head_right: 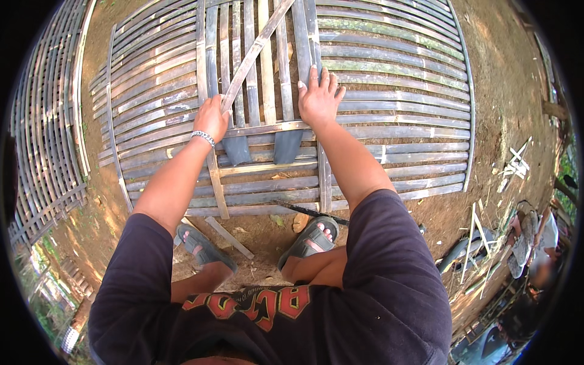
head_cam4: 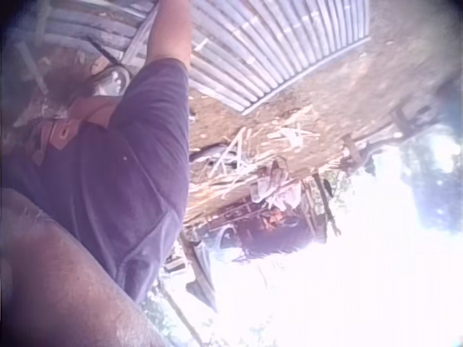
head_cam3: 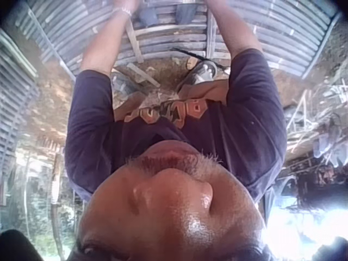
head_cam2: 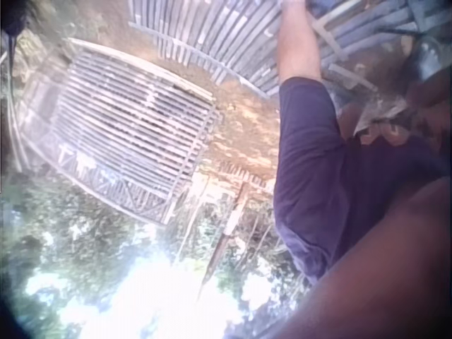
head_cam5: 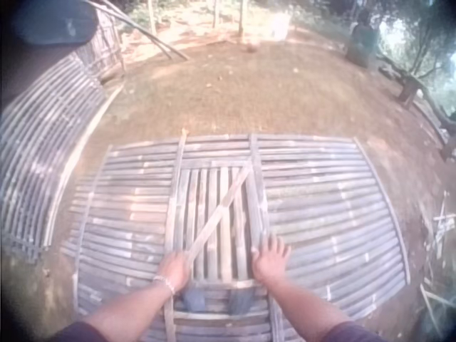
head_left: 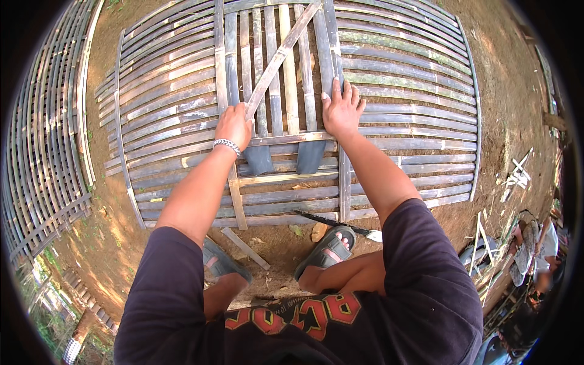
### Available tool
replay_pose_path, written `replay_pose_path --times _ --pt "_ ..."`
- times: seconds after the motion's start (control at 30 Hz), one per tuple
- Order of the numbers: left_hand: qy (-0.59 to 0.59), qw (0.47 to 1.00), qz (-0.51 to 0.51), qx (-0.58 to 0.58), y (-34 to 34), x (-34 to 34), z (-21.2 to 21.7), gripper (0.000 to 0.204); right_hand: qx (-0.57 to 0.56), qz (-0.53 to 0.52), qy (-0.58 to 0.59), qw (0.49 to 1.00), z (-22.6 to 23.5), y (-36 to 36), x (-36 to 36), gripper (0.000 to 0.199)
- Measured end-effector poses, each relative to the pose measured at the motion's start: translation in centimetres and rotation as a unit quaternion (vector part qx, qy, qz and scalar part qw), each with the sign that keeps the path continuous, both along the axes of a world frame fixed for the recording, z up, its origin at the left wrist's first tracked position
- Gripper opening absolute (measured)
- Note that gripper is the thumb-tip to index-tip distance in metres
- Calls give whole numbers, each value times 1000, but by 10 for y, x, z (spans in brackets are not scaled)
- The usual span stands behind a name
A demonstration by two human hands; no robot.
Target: The person assembles a rectangular bamboo frame by securing slats to a base structure. They use a hammer to drive nails into the joints and a saw to trim excess material from the bamboo pieces. The person works on the ground in an outdoor area, handling the frame and tools with both hands.
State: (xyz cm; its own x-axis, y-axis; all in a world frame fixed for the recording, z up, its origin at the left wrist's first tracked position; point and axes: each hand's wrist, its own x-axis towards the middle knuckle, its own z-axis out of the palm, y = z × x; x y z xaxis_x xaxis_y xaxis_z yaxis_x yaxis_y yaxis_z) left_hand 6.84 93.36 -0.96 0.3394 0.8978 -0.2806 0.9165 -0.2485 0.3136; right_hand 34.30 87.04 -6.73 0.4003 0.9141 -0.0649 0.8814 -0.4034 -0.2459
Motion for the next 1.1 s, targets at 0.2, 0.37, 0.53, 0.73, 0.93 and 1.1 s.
replay_pose_path --times 0.2,0.37,0.53,0.73,0.93,1.1 --pt "1 1000 10 7 2 2 0 41 -15 -5 37 999 3 2 1 61" --pt "-1 1000 8 11 1 3 1 41 -33 -5 55 998 3 4 4 63" --pt "-31 999 24 33 -3 0 -6 44 -59 -3 77 995 9 4 3 68" --pt "-42 996 26 79 -8 -4 -16 41 -30 -2 65 997 -2 1 1 70" --pt "-32 999 26 34 -7 0 -10 43 -48 -10 64 997 4 3 -2 70" --pt "-16 998 61 6 -3 8 -9 45 -86 21 119 989 2 5 20 74"
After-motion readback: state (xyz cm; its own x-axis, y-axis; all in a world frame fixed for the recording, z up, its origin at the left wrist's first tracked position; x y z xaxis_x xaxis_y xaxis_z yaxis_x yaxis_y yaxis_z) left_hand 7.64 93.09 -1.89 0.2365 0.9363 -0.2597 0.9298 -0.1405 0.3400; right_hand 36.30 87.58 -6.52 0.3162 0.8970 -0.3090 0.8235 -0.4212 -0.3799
